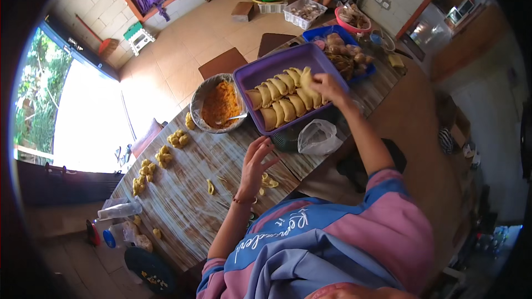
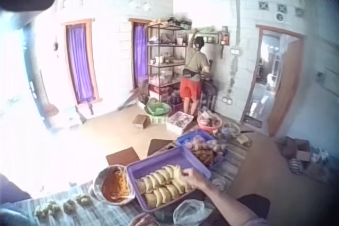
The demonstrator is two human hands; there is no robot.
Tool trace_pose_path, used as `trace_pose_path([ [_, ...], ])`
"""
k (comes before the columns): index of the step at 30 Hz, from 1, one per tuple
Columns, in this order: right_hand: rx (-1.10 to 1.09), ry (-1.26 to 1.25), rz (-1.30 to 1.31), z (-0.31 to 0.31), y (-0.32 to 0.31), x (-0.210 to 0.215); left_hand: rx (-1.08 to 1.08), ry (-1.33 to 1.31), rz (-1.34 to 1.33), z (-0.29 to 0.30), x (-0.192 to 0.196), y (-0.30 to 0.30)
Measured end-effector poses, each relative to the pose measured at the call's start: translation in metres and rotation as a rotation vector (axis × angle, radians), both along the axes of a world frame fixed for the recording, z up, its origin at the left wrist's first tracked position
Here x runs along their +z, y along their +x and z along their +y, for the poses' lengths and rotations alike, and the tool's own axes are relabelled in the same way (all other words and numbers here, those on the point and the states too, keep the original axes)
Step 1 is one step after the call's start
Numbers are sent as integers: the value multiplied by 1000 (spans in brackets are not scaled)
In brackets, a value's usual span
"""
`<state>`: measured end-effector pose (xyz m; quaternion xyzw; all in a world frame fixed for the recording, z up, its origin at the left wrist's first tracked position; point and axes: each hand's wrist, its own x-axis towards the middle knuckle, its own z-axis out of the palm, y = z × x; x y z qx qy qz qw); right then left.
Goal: The person rolls dough balls into flat circles using a plastic cylinder on a wooden table.
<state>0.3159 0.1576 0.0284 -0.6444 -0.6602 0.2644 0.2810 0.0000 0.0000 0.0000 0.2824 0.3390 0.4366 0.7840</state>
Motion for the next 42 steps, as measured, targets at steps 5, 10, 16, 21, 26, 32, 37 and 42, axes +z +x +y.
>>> trace_pose_path([
  [5,-138,61,-332,98,40,-41,296,-104,202,-39,-42,-55],
  [10,-15,90,-551,113,35,-78,527,-215,303,-103,-80,-98],
  [16,121,384,-305,38,-71,-45,706,-386,376,-177,-104,-160],
  [21,529,178,96,-80,-230,-52,740,-451,438,-208,-127,-204],
  [26,580,-41,-151,-141,-345,-194,689,-312,571,-208,-146,-274],
  [32,593,13,-533,-196,-456,-205,893,-242,791,-247,-174,-411],
  [37,586,252,-399,-198,-426,-244,882,-313,715,-267,-196,-459],
  [42,409,160,-125,-166,-376,-249,735,-330,713,-244,-200,-458],
])
